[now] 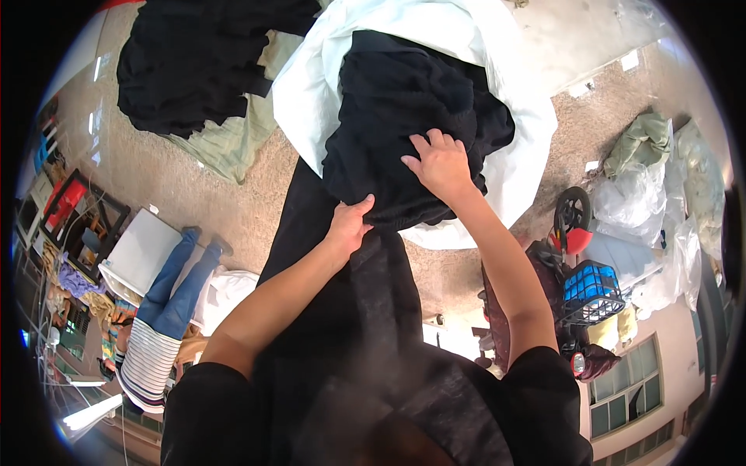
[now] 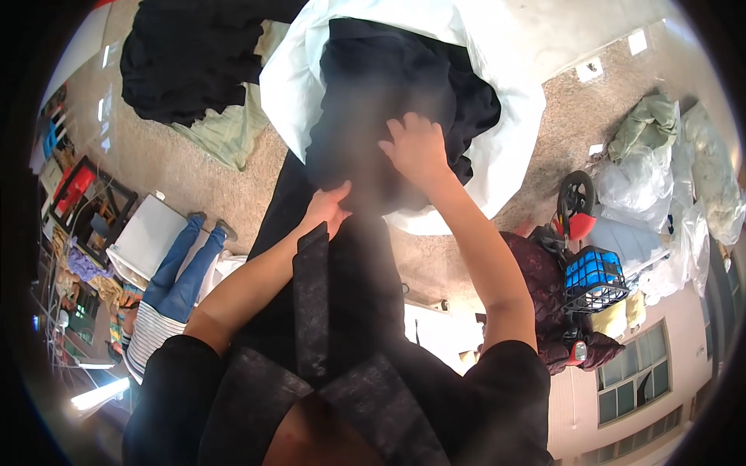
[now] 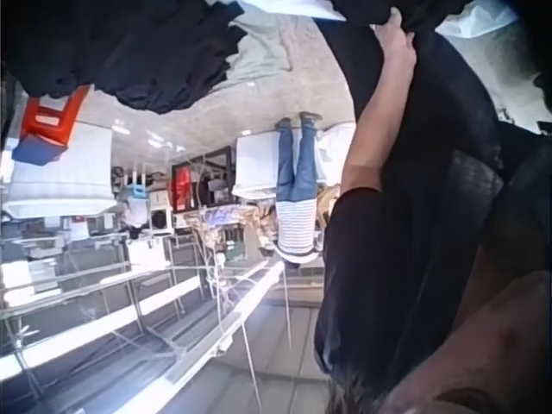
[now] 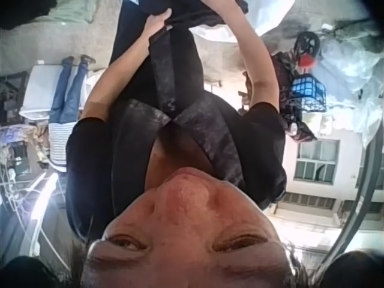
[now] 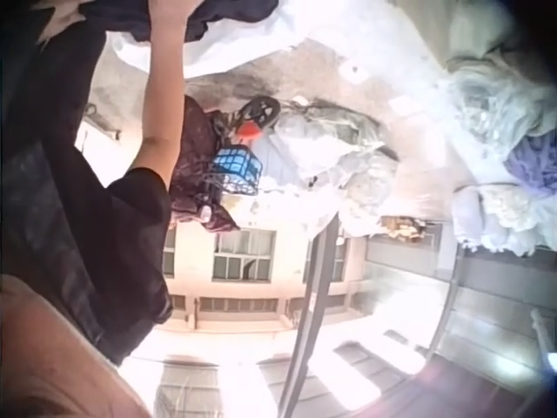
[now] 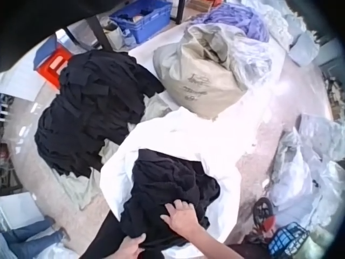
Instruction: Picking up black garments from a floor pile and placing them into a large white plastic bag.
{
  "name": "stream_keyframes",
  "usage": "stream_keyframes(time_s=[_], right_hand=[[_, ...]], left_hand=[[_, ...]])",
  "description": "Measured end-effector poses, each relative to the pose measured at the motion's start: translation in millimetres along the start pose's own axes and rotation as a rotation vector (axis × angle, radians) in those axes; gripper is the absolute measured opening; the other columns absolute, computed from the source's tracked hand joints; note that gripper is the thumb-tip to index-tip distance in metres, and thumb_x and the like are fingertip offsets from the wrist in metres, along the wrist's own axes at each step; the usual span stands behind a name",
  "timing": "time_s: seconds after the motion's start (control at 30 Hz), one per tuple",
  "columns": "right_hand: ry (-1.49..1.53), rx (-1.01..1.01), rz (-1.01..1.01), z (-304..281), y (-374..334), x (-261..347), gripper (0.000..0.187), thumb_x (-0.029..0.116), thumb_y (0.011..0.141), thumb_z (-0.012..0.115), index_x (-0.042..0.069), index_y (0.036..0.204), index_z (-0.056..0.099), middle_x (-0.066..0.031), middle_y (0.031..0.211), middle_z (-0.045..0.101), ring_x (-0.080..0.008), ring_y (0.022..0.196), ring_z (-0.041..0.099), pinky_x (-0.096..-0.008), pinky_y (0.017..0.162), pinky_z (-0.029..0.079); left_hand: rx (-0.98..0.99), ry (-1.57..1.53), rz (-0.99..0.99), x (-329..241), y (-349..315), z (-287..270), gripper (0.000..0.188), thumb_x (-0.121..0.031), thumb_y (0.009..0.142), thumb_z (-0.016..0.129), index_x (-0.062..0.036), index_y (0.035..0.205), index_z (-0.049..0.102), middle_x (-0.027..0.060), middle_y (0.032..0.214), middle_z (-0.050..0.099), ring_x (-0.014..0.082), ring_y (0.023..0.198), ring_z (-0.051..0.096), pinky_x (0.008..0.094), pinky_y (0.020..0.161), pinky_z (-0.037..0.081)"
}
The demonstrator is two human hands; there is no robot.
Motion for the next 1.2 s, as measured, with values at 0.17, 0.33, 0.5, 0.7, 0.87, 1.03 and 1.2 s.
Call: stream_keyframes(time_s=[0.17, 0.33, 0.5, 0.7, 0.87, 1.03, 1.2], right_hand=[[0.198, 0.013, 0.045, -2, -5, 3, 0.026, 0.022, 0.066, 0.074, 0.01, 0.086, 0.064, -0.0065, 0.091, 0.055, -0.0278, 0.085, 0.054, -0.0391, 0.073, 0.041], [0.378, -0.032, -0.27, -28, -30, 92, 0.021, 0.015, 0.063, 0.072, 0.009, 0.075, 0.055, -0.0062, 0.073, 0.051, -0.027, 0.073, 0.052, -0.0367, 0.064, 0.04], [0.524, -0.145, 0.041, -10, -46, 78, 0.018, 0.002, 0.066, 0.067, 0.005, 0.079, 0.056, -0.0099, 0.077, 0.054, -0.0296, 0.073, 0.056, -0.0373, 0.064, 0.047], [0.521, 0.181, -0.106, 6, -43, 99, 0.016, 0.005, 0.069, 0.063, 0.004, 0.084, 0.059, -0.0109, 0.086, 0.06, -0.0289, 0.083, 0.06, -0.0343, 0.072, 0.05], [-0.102, -0.14, -0.294, -47, 40, 70, 0.037, 0.008, 0.072, 0.055, 0.003, 0.108, 0.053, -0.0138, 0.116, 0.052, -0.03, 0.113, 0.047, -0.0427, 0.097, 0.036], [-0.115, 0.006, -0.074, -25, 52, -1, 0.03, 0.01, 0.067, 0.06, 0.007, 0.097, 0.057, -0.0048, 0.077, 0.056, -0.0237, 0.077, 0.056, -0.0373, 0.07, 0.04], [0.003, -0.008, -0.373, -11, -30, 74, 0.012, 0.013, 0.063, 0.06, 0.009, 0.075, 0.06, -0.0044, 0.079, 0.054, -0.0244, 0.093, 0.049, -0.0486, 0.101, 0.03]], left_hand=[[-0.112, 0.289, 0.057, -9, -5, 1, 0.029, -0.013, 0.085, 0.064, -0.0023, 0.11, 0.054, 0.0082, 0.104, 0.062, 0.02, 0.091, 0.061, 0.0329, 0.078, 0.047], [-0.032, 0.09, 0.253, -19, -3, -3, 0.015, -0.009, 0.084, 0.063, -0.0007, 0.096, 0.06, 0.0067, 0.088, 0.064, 0.014, 0.072, 0.059, 0.0262, 0.064, 0.046], [0.202, -0.306, 0.107, -14, -5, 23, 0.017, -0.016, 0.09, 0.054, -0.0025, 0.1, 0.059, 0.0046, 0.093, 0.064, 0.0154, 0.082, 0.06, 0.0303, 0.067, 0.046], [-0.101, 0.073, 0.145, -31, 19, 10, 0.014, -0.005, 0.073, 0.067, 0.0023, 0.065, 0.058, 0.0065, 0.067, 0.059, 0.0147, 0.056, 0.055, 0.0297, 0.05, 0.043], [-0.207, 0.143, 0.091, -29, 3, 12, 0.017, -0.004, 0.073, 0.066, 0.0011, 0.081, 0.053, 0.0097, 0.073, 0.059, 0.0174, 0.06, 0.058, 0.0309, 0.049, 0.044], [-0.126, 0.111, 0.038, -11, 28, -8, 0.031, -0.006, 0.073, 0.068, -0.0013, 0.094, 0.046, 0.0101, 0.086, 0.061, 0.0203, 0.073, 0.061, 0.0315, 0.067, 0.048], [0.016, -0.184, -0.014, -13, 1, 20, 0.016, -0.007, 0.084, 0.058, -0.0024, 0.1, 0.06, 0.0077, 0.099, 0.063, 0.0226, 0.091, 0.061, 0.0407, 0.082, 0.049]])
Point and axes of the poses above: each hand's wrist, its own y-axis towards the middle knuckle, its own z-axis out of the palm, x = y × z, the point moved 9 cm from there along y, towards the middle knuckle
